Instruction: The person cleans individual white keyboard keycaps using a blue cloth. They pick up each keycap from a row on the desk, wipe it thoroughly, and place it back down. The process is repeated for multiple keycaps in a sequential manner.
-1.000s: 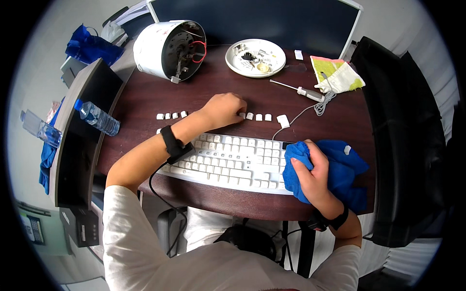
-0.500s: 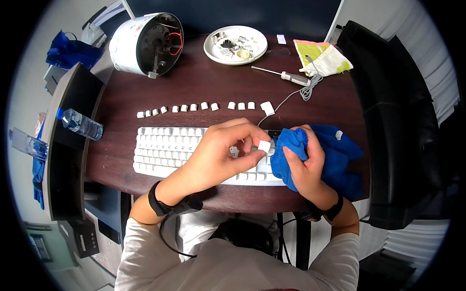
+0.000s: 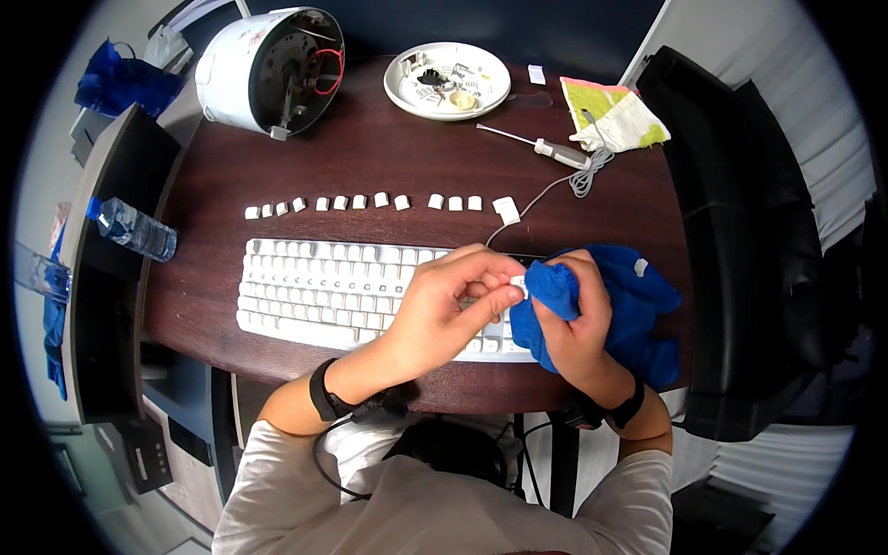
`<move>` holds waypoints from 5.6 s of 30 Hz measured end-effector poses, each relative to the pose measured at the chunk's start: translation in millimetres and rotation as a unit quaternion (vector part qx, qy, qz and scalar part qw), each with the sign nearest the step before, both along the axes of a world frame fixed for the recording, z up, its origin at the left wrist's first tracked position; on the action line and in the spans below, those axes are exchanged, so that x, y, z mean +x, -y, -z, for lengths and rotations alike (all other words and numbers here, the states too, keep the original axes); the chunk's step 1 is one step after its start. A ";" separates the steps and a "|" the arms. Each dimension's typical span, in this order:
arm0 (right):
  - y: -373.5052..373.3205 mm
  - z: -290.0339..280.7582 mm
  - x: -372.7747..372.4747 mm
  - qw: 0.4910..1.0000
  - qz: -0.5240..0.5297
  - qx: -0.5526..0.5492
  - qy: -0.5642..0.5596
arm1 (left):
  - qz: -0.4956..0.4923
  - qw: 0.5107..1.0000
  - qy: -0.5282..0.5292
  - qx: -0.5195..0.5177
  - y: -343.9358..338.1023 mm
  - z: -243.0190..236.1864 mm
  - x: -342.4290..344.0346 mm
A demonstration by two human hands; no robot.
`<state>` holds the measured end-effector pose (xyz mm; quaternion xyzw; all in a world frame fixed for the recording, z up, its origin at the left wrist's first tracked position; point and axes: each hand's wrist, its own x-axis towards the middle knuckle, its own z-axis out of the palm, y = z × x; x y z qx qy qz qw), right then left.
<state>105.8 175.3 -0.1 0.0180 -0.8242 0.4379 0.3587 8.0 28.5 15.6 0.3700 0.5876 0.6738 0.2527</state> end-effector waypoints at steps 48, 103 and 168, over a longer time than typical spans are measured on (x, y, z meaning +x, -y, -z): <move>4.1 3.2 -2.8 1.000 -0.002 0.014 0.025 | 0.066 0.965 0.241 0.077 2.8 20.2 0.8; 0.1 -5.2 -1.8 0.999 -0.019 0.034 0.030 | -0.032 0.984 0.166 0.059 3.3 12.5 13.1; -2.5 -12.6 1.4 0.994 -0.092 0.059 0.021 | -0.042 0.997 -0.070 0.010 15.3 10.4 9.5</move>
